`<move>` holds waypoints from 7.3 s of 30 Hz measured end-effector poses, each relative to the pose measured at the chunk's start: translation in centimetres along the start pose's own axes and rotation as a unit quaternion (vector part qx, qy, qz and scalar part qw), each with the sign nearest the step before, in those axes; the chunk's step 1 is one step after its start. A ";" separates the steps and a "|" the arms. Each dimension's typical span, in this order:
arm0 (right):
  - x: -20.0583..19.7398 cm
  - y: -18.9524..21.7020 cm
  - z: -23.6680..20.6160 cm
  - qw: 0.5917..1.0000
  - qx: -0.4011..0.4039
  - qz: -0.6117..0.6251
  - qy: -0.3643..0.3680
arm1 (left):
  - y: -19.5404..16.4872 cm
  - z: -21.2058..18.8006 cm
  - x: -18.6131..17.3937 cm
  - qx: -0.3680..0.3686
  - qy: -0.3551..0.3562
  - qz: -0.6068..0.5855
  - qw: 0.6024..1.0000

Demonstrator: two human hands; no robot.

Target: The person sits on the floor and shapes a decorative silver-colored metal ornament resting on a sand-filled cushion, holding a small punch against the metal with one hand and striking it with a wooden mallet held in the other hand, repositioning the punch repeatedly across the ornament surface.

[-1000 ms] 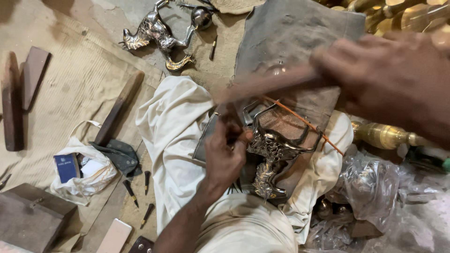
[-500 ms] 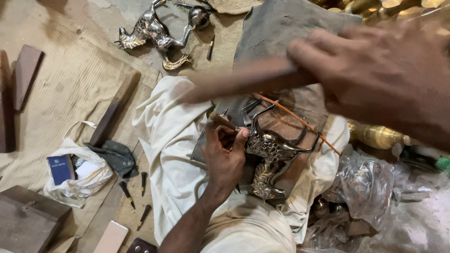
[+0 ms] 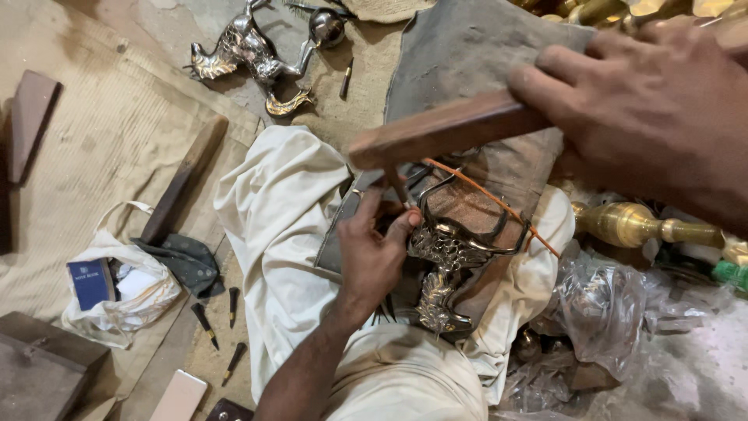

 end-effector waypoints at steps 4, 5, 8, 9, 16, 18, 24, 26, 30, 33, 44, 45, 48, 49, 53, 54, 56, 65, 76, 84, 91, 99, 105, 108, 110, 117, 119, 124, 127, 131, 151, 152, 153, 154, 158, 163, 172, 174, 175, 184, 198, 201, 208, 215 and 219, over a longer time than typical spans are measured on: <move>1.6 -0.8 -1.0 0.986 0.082 0.145 -0.003 | -0.3 0.5 0.4 0.021 0.025 0.004 0.999; 3.6 -0.7 -1.8 0.975 0.111 0.169 0.093 | -0.3 0.6 0.5 0.023 0.031 0.005 0.999; 3.8 -0.3 -2.0 0.989 0.077 0.105 0.069 | -0.2 0.9 0.7 0.024 0.043 0.006 0.999; 2.8 -0.1 -1.6 0.997 0.045 0.058 0.007 | -0.3 1.0 0.7 0.023 0.039 0.001 0.999; 2.3 -1.6 -0.9 0.949 0.151 0.278 -0.007 | -0.1 1.4 0.6 -0.006 0.035 0.025 0.999; 4.9 -0.9 -1.8 0.956 0.128 0.196 0.178 | -0.4 1.3 0.6 0.014 0.032 0.055 0.998; 1.6 -1.8 -0.3 0.959 0.150 0.239 0.016 | -0.4 0.5 0.2 0.022 0.021 0.022 0.999; 0.8 -1.1 -0.2 0.985 0.086 0.152 -0.002 | -0.5 0.3 0.1 0.039 0.014 0.003 0.999; -2.2 -1.2 -0.2 0.969 0.077 0.182 -0.145 | 0.2 0.0 0.1 0.018 -0.018 -0.033 0.999; -2.0 -1.7 -0.4 0.964 0.105 0.208 -0.127 | 0.3 -0.3 -0.1 0.026 -0.045 -0.029 0.998; -2.5 -1.0 -1.0 0.988 0.048 0.097 -0.110 | -0.9 0.1 0.3 0.072 -0.026 0.027 0.997; -3.1 -1.1 -1.2 0.982 0.057 0.120 -0.133 | -0.7 0.2 0.3 0.064 -0.024 0.033 0.997; -4.0 -1.6 -2.2 0.960 0.103 0.199 -0.169 | -0.7 0.2 0.3 0.066 -0.029 0.016 0.997; -3.9 -1.5 -2.8 0.956 0.114 0.215 -0.163 | -0.7 0.1 0.3 0.073 -0.033 0.004 0.997; -2.7 -0.5 -6.1 0.948 0.133 0.248 -0.149 | -0.1 -0.2 0.7 0.056 0.000 -0.024 0.998; -2.3 -0.3 -7.5 0.938 0.159 0.265 -0.159 | -0.3 -0.1 0.6 0.048 0.006 -0.082 0.995; -1.0 0.6 -10.8 0.914 0.219 0.298 -0.165 | -0.2 0.3 0.2 0.005 0.027 -0.156 0.987; 11.9 17.6 -26.7 0.548 0.610 0.568 -0.068 | -2.6 -2.2 6.1 0.066 0.407 -0.073 0.908; 13.0 28.7 -31.1 0.339 0.694 0.608 -0.184 | -1.7 -3.4 6.6 0.069 0.370 -0.018 0.926; 10.4 26.4 -29.4 0.365 0.650 0.614 -0.258 | -3.3 -6.0 9.8 0.253 0.463 0.077 0.846; 11.5 30.3 -30.5 0.325 0.695 0.602 -0.223 | -5.2 -8.6 15.0 0.435 0.582 0.206 0.656; 11.7 33.0 -31.4 0.329 0.733 0.545 -0.240 | -6.1 -10.3 15.9 0.464 0.623 0.224 0.589; 11.6 30.4 -31.5 0.561 0.652 0.452 -0.237 | -4.2 -10.1 15.8 0.395 0.634 0.274 0.606; 13.0 28.3 -31.3 0.430 0.619 0.600 -0.270 | -5.0 -9.8 14.9 0.405 0.598 0.220 0.656; 12.6 25.2 -30.6 0.502 0.589 0.592 -0.224 | -4.0 -9.1 14.1 0.372 0.576 0.260 0.679; 8.2 13.6 -26.3 0.720 0.460 0.519 -0.029 | -3.7 -7.3 8.7 0.330 0.329 0.184 0.865; 5.8 10.3 -24.4 0.752 0.402 0.507 -0.128 | -2.7 -7.2 7.3 0.294 0.248 0.171 0.907; 2.0 8.6 -21.4 0.900 0.277 0.308 -0.135 | 0.2 -8.3 4.5 0.196 0.092 0.068 0.974; -0.2 8.2 -20.2 0.916 0.248 0.268 -0.169 | 1.7 -9.0 3.8 0.179 0.087 -0.047 0.979; -2.4 8.1 -19.6 0.932 0.227 0.208 -0.191 | 3.1 -9.1 3.3 0.245 0.081 0.008 0.966; 11.8 21.2 -30.1 0.598 0.557 0.568 -0.104 | -5.0 -8.4 12.1 0.331 0.454 0.224 0.796; 11.9 23.6 -30.7 0.584 0.575 0.566 -0.088 | -4.2 -8.5 12.7 0.308 0.492 0.279 0.765; 12.0 25.7 -31.2 0.571 0.593 0.563 -0.073 | -3.3 -8.7 13.0 0.286 0.527 0.332 0.728; 12.4 27.7 -31.6 0.516 0.635 0.569 -0.084 | -2.4 -8.8 13.2 0.261 0.560 0.383 0.687; 11.2 31.8 -30.4 0.514 0.618 0.542 -0.243 | -4.5 -10.0 14.4 0.355 0.593 0.298 0.659; 13.8 33.9 -31.1 0.434 0.656 0.586 -0.195 | -4.5 -10.2 14.6 0.370 0.594 0.285 0.655; 13.8 23.2 -30.0 0.572 0.584 0.551 -0.169 | -5.7 -8.1 12.2 0.363 0.508 0.230 0.747; 13.8 21.6 -29.1 0.610 0.559 0.551 -0.109 | -5.5 -7.9 11.8 0.353 0.495 0.235 0.758; 13.3 20.4 -28.7 0.664 0.521 0.527 -0.100 | -5.4 -7.8 11.7 0.350 0.488 0.236 0.764; 11.7 14.3 -24.8 0.713 0.424 0.549 -0.103 | -4.1 -6.7 8.9 0.304 0.358 0.202 0.860; 4.7 8.7 -17.2 0.939 0.211 0.269 -0.031 | 0.2 -8.1 3.8 0.162 0.092 0.076 0.980; 3.9 8.5 -16.0 0.916 0.205 0.344 0.016 | 0.6 -8.8 3.3 0.144 0.062 0.012 0.988; -2.2 8.2 -14.5 0.972 0.127 0.164 -0.113 | 2.0 -9.8 2.3 0.119 0.008 -0.047 0.992; 0.8 10.1 -16.5 0.976 0.125 0.180 -0.005 | 2.0 -9.1 2.6 0.213 0.037 0.004 0.976; 1.8 9.5 -17.5 0.943 0.197 0.262 -0.051 | 2.1 -8.2 3.7 0.204 0.094 0.010 0.974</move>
Point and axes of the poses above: each hand's wrist, its own z-axis towards the middle knuckle, its own x-axis out of the palm, y = z × x, the point moved 9 cm from there along z, towards the middle knuckle, and after that the axes turned 15 degrees about -y, right-handed, at the moved point
